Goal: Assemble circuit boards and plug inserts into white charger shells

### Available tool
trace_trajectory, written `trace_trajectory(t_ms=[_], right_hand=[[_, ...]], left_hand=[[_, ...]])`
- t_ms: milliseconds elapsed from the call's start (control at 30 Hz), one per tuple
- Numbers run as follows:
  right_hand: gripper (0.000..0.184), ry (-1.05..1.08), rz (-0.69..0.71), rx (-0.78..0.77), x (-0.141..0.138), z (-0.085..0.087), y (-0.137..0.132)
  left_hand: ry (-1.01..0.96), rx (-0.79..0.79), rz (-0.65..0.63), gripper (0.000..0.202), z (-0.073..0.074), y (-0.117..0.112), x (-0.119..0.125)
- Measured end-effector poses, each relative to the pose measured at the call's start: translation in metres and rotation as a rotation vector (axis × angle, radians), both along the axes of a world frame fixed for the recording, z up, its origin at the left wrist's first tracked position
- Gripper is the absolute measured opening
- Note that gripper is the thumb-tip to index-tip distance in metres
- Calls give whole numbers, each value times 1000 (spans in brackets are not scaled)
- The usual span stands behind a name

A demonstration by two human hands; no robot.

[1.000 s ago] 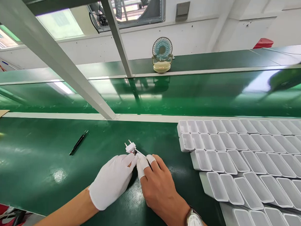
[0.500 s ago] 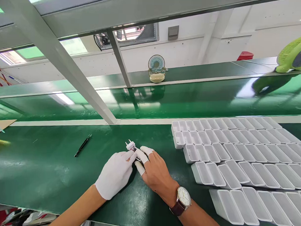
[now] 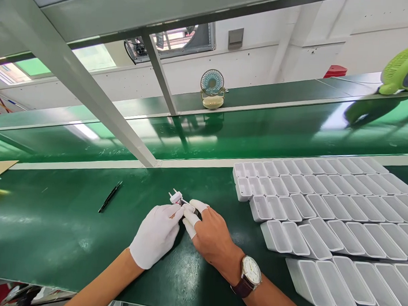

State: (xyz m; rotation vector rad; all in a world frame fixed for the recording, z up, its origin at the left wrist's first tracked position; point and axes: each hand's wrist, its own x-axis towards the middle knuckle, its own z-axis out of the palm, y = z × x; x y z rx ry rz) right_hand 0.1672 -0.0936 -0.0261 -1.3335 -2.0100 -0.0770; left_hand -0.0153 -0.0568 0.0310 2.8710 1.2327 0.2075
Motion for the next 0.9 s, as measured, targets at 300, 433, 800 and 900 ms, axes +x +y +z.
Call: trace_trajectory(t_ms=[300, 433, 800, 900], right_hand=[[35, 127, 36, -181, -3, 4, 0], [34, 670, 56, -377, 0, 19, 5], [28, 1813, 440, -975, -15, 30, 0], [29, 1818, 434, -995, -16, 28, 0]], left_hand=[[-116, -21, -18, 21, -7, 2, -1], [-331, 97, 130, 33, -25, -3, -4], [-566, 38, 149, 69, -34, -13, 3], [-559, 9, 163, 75, -34, -13, 1]])
